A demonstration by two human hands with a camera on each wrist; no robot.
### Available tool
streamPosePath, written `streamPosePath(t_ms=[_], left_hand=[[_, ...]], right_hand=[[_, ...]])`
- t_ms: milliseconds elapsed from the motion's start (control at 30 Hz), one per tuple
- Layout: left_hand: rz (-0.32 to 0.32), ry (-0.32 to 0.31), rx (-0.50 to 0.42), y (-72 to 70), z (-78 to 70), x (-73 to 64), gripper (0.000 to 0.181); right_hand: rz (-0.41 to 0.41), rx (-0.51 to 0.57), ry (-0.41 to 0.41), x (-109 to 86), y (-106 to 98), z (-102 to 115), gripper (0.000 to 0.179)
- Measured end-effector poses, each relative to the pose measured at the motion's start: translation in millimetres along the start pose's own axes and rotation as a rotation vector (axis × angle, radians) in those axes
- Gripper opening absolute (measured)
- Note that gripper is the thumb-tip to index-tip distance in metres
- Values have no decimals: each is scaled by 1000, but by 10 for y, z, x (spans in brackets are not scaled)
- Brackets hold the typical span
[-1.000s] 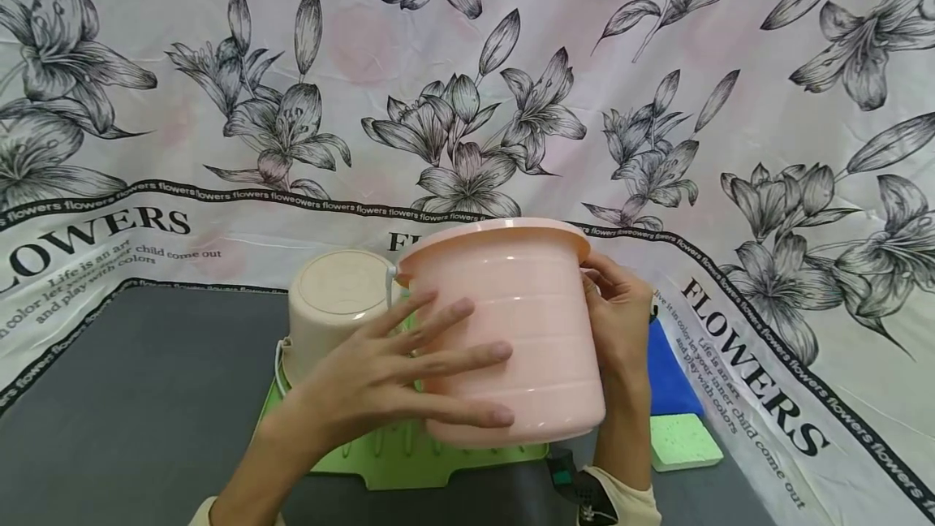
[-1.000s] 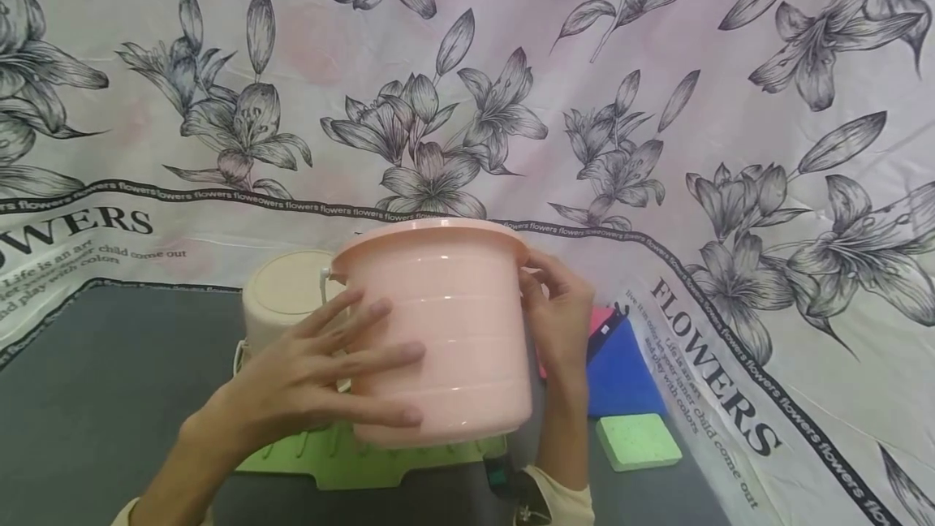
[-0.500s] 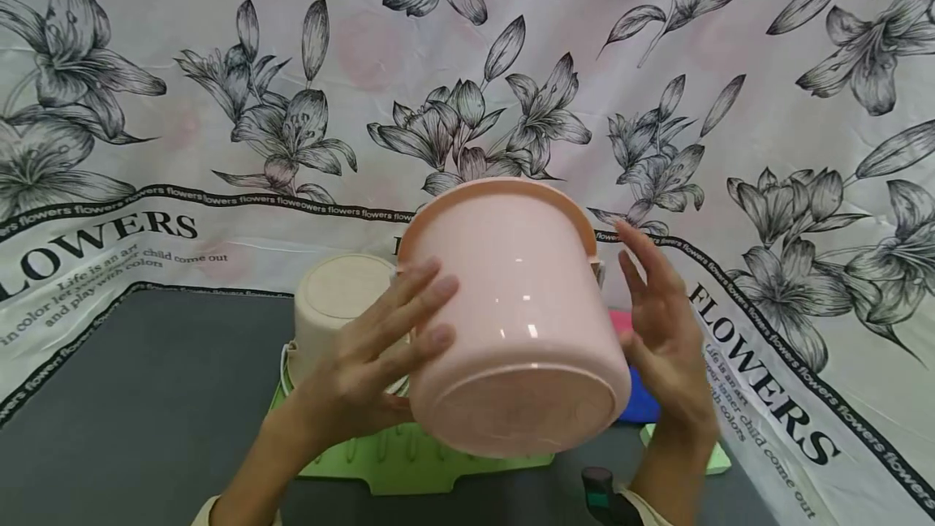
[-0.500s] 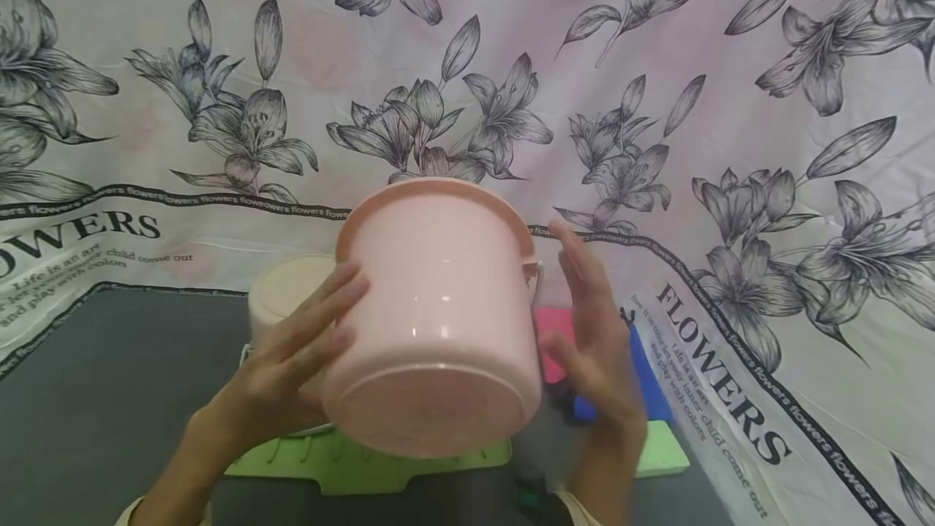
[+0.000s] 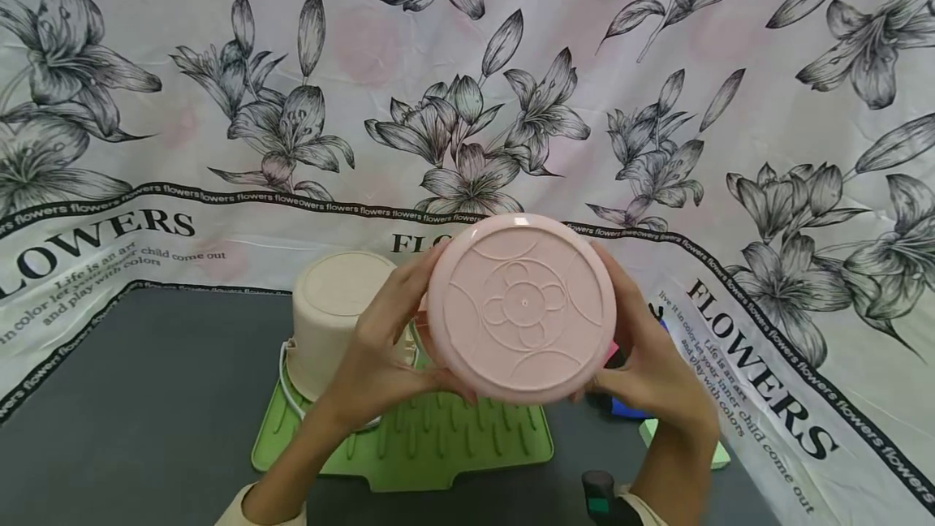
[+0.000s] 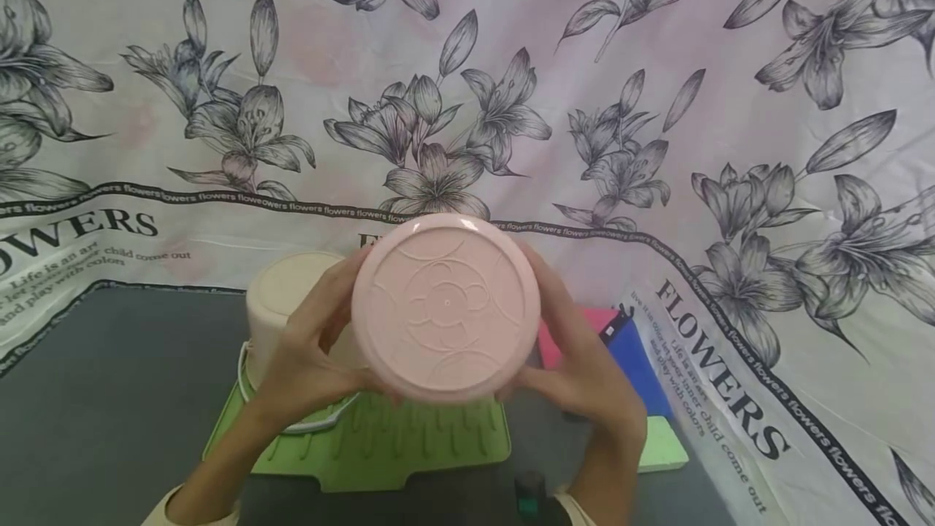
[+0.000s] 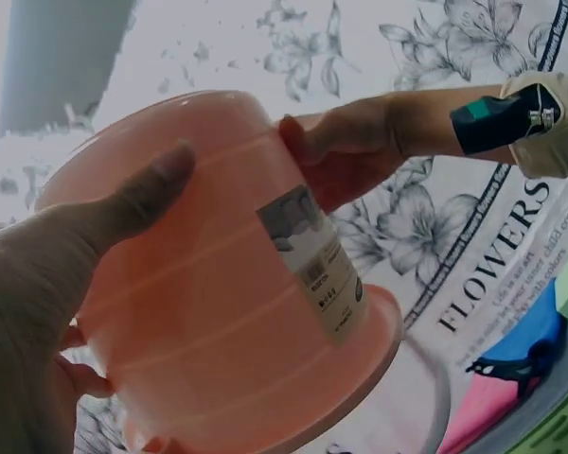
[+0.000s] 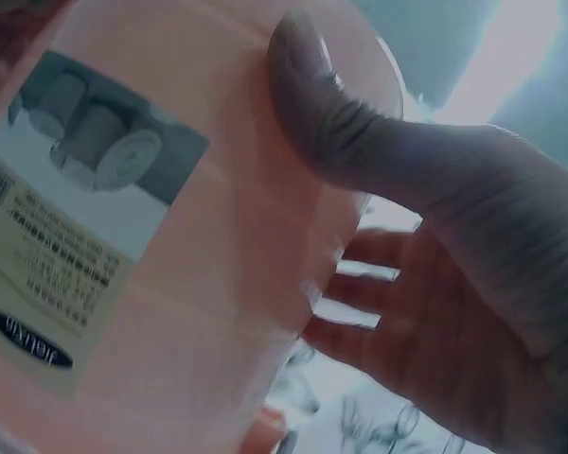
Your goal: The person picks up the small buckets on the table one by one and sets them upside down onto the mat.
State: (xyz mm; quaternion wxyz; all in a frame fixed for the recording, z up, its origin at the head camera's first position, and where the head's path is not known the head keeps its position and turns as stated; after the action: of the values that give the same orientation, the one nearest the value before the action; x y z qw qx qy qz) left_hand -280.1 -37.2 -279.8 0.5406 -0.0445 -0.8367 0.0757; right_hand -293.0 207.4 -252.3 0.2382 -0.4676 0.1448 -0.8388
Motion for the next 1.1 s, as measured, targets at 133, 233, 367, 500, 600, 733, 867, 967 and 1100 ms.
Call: streamPosePath(t_ms=[133, 233, 367, 500, 600, 733, 867, 967, 1100], left_hand=[[12, -234, -73, 84, 281, -56, 117], [-7, -386, -73, 113, 447, -109, 109], [-35, -520, -39, 118, 566, -154, 100], [-42, -626, -3, 140, 678, -194, 100], [-25, -711, 1, 189, 805, -244, 96], [36, -785, 1, 286, 956, -307, 98], [113, -831, 43, 350, 1076, -386, 100], [190, -862, 85, 381, 1164, -468, 101], [246, -885, 138, 359, 1231, -546, 101]], right_hand=[[31, 15, 121, -13, -21, -341, 120], [60, 19, 165, -23, 2, -517, 111], [59, -19, 213, -61, 6, -614, 100], [57, -88, 332, -106, -6, -732, 89], [70, -102, 427, -148, 5, -881, 88], [82, -77, 505, -236, 23, -1066, 98], [133, -108, 570, -309, 87, -1227, 116], [185, -161, 597, -302, 165, -1310, 126], [231, -159, 602, -254, 275, -1329, 126]])
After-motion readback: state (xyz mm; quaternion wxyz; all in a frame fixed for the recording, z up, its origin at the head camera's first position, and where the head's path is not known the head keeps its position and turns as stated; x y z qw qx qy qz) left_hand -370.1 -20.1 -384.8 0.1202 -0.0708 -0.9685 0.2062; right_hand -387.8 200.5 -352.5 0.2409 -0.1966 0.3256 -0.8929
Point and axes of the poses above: each hand's wrist, its own x-axis towards the middle knuckle, its own y-axis out of the palm, z = x × y, the point moved 7 cm from there along x, towards the middle knuckle, and after that the axes turned 4 degrees about -z, right-handed, at the moved point
